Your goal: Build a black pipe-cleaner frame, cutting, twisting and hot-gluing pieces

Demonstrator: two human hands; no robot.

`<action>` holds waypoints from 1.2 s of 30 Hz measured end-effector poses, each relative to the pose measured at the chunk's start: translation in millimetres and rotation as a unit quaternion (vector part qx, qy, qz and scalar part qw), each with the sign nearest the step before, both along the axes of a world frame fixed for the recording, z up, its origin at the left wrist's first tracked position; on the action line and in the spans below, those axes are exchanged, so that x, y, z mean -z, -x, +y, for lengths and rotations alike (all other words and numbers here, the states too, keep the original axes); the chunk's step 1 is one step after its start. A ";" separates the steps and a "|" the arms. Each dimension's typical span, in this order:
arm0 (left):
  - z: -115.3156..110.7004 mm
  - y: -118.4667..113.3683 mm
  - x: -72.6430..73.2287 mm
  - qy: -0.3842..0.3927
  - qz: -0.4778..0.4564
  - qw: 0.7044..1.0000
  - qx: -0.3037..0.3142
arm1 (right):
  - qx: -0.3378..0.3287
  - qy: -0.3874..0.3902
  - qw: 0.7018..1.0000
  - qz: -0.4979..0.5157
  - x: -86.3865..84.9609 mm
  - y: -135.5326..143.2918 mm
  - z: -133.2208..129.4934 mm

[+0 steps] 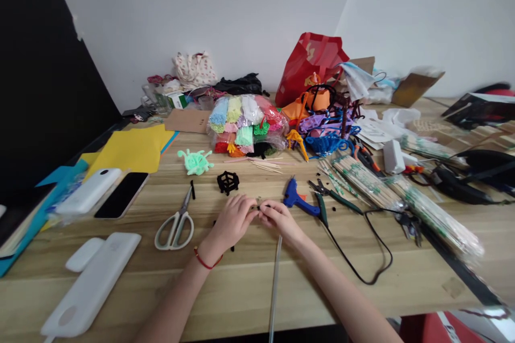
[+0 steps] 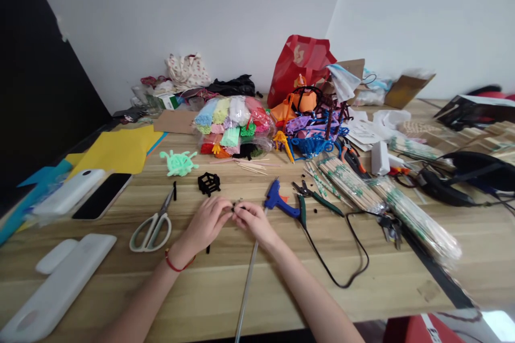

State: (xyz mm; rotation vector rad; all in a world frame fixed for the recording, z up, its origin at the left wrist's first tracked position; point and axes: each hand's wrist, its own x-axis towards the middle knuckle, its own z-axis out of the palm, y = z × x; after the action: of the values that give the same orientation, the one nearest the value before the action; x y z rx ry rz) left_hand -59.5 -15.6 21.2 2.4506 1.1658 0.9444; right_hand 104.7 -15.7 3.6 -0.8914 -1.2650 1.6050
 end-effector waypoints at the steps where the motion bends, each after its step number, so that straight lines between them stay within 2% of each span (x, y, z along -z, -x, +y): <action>1: 0.5 0.4 -0.5 -0.034 0.031 0.999 0.008 | -0.008 0.021 1.000 0.018 -0.2 0.6 -0.4; 3: 1.2 0.4 -0.8 -0.071 0.064 0.995 0.019 | -0.023 0.046 0.998 0.034 -1.0 1.6 -1.2; 6: 0.6 -1.0 -1.0 -0.064 0.056 0.996 0.025 | -0.030 0.032 0.999 0.013 -1.5 1.9 -1.5; 9: -1.6 -3.0 -1.8 0.006 -0.009 1.000 0.023 | -0.012 -0.067 0.996 -0.062 -1.1 -0.4 -0.7; 11: -2.6 -4.4 -1.6 0.080 -0.072 0.994 0.014 | -0.001 -0.153 0.980 -0.125 -1.6 -3.4 -0.6; 14: -1.7 -6.8 2.1 0.206 -0.169 0.964 0.011 | 0.013 -0.280 0.932 -0.230 -3.8 -8.8 -1.8; 17: 1.8 -9.0 10.7 0.316 -0.239 0.918 0.018 | 0.014 -0.403 0.852 -0.334 -5.6 -12.5 -2.8; 19: 3.7 -9.8 16.6 0.385 -0.265 0.884 0.013 | 0.011 -0.452 0.809 -0.376 -5.7 -13.0 -3.1; 20: 4.1 -9.9 18.5 0.411 -0.271 0.870 0.013 | 0.010 -0.459 0.802 -0.383 -5.4 -12.6 -3.3; 21: 4.0 -9.7 19.3 0.425 -0.274 0.863 0.014 | 0.012 -0.453 0.808 -0.377 -4.8 -11.6 -3.4; 23: 2.7 -8.4 17.5 0.400 -0.266 0.877 0.015 | 0.022 -0.397 0.854 -0.337 -3.2 -8.6 -3.6; 26: -0.4 -5.0 9.5 0.262 -0.190 0.946 0.004 | 0.035 -0.237 0.944 -0.225 0.3 -3.0 -2.6; 28: -1.5 -2.6 5.6 0.154 -0.097 0.983 0.002 | 0.021 -0.129 0.982 -0.134 2.2 0.0 -1.2; 30: -1.3 -1.0 4.7 0.046 -0.011 0.999 0.003 | -0.005 -0.042 0.998 -0.049 2.7 1.8 -0.2; 32: -0.4 -0.5 5.8 -0.039 0.047 0.998 0.003 | -0.026 0.025 0.999 0.019 1.8 2.4 -0.3; 36: 0.5 -0.9 6.2 -0.104 0.089 0.991 0.003 | -0.049 0.101 0.990 0.089 -0.8 2.7 -2.1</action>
State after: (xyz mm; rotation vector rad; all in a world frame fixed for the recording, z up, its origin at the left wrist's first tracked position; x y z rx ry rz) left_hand -58.7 -15.2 15.0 2.7526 1.1672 0.9021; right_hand 102.0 -17.8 4.4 -0.7983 -1.0493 1.8719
